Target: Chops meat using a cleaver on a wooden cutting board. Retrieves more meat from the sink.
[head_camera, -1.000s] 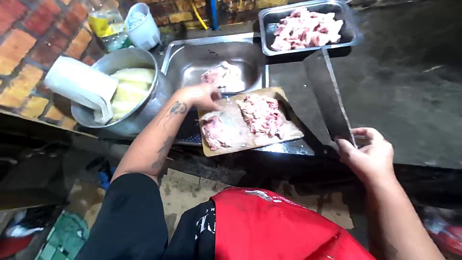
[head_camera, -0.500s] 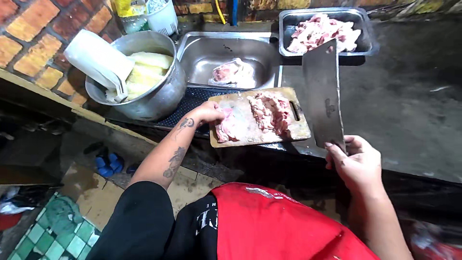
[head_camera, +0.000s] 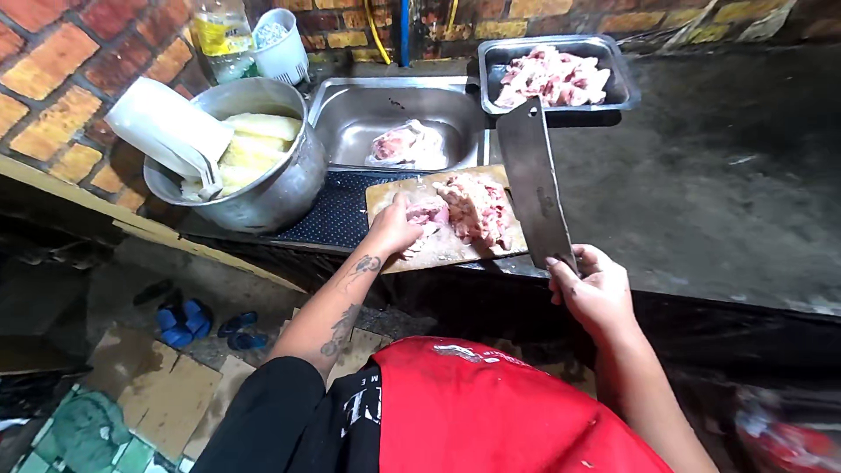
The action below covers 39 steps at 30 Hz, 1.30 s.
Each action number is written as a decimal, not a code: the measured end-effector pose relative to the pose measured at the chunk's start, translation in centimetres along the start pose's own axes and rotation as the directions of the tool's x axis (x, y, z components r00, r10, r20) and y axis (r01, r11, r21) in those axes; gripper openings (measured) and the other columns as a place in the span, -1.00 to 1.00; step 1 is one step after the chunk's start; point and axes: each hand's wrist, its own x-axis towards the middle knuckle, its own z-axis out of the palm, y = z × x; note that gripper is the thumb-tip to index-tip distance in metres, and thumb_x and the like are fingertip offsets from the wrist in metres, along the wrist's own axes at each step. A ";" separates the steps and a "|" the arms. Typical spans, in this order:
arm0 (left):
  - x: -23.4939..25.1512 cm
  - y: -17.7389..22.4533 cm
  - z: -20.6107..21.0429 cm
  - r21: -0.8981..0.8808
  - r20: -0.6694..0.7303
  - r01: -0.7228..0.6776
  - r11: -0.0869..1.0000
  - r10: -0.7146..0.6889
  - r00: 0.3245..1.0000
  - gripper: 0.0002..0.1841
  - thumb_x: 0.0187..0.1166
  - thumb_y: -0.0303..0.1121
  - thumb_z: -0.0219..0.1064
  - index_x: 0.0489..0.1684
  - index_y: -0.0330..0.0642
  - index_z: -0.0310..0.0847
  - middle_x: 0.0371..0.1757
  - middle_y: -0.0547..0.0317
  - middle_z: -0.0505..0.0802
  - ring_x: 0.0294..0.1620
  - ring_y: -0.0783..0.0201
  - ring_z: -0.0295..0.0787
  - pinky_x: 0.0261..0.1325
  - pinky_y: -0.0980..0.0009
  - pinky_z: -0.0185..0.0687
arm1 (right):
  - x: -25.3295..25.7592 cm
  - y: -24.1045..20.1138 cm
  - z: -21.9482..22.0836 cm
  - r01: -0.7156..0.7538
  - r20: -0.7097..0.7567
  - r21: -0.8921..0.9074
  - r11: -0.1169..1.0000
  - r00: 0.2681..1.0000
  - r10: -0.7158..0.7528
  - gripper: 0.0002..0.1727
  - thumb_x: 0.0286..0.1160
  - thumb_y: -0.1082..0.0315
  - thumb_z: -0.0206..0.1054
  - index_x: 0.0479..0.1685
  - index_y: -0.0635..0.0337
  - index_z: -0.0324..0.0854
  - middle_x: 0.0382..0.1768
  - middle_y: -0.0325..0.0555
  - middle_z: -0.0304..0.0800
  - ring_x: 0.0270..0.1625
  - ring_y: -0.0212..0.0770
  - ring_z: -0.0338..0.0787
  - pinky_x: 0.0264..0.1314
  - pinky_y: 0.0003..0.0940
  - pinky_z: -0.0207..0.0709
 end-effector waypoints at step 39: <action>-0.1 -4.6 2.4 -0.744 -0.244 -0.033 0.667 -0.226 0.943 -0.67 0.55 -0.39 0.44 0.23 -0.31 0.72 -0.06 -0.06 0.87 -0.27 0.22 0.82 -0.15 0.23 0.79 | 5.3 -13.1 10.1 0.474 0.038 -0.402 0.783 0.864 -0.503 -0.66 0.85 0.20 0.04 0.22 0.30 0.53 -0.47 -0.03 0.68 -0.51 -0.10 0.74 -0.38 -0.01 0.70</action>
